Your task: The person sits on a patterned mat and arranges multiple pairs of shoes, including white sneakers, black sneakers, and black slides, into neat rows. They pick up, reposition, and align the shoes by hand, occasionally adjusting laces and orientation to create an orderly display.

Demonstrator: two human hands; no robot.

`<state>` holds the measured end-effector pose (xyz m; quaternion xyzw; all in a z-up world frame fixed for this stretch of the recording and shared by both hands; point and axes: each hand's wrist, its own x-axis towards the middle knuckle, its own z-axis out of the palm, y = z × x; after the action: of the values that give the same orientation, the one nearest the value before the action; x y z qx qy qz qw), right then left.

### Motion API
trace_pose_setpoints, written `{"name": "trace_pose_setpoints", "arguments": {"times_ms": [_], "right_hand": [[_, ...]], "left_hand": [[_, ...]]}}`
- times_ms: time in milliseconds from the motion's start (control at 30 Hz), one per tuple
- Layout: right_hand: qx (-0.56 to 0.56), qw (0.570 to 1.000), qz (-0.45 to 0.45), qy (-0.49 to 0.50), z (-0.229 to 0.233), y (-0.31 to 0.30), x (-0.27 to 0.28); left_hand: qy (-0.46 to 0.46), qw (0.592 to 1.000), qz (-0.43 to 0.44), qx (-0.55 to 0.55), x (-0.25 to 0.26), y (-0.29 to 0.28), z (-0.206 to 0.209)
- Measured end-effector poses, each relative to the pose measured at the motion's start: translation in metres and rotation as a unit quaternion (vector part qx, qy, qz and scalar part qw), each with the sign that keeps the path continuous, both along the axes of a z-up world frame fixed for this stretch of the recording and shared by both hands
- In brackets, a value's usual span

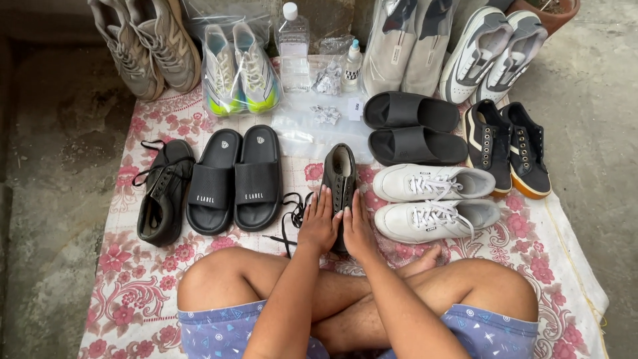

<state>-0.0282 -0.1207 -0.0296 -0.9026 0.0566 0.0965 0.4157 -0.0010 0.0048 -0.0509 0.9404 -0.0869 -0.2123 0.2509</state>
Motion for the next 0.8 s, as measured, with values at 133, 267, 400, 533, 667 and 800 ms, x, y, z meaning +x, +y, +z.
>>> {"name": "trace_pose_setpoints", "arguments": {"times_ms": [133, 267, 400, 533, 667, 800], "right_hand": [[-0.049, 0.999, -0.006, -0.003, -0.016, 0.002, -0.014], [-0.048, 0.999, -0.018, -0.009, -0.001, 0.005, -0.022], [0.003, 1.000, -0.006, -0.019, 0.012, 0.003, -0.014], [0.055, 0.998, -0.025, -0.018, 0.017, 0.000, -0.003], [0.117, 0.990, -0.074, 0.004, 0.032, -0.007, 0.002], [0.093, 0.992, -0.076, -0.038, 0.009, -0.016, 0.005]], "left_hand": [[0.024, 0.998, 0.049, -0.028, -0.005, -0.003, -0.006], [0.014, 0.997, 0.068, 0.043, -0.009, -0.002, -0.015], [-0.041, 0.984, 0.139, -0.100, -0.003, 0.007, -0.012], [-0.082, 0.955, 0.196, -0.208, -0.008, 0.010, 0.024], [-0.089, 0.945, 0.235, -0.210, -0.002, 0.011, 0.023], [-0.076, 0.943, 0.209, -0.248, -0.008, 0.011, 0.033]]}}
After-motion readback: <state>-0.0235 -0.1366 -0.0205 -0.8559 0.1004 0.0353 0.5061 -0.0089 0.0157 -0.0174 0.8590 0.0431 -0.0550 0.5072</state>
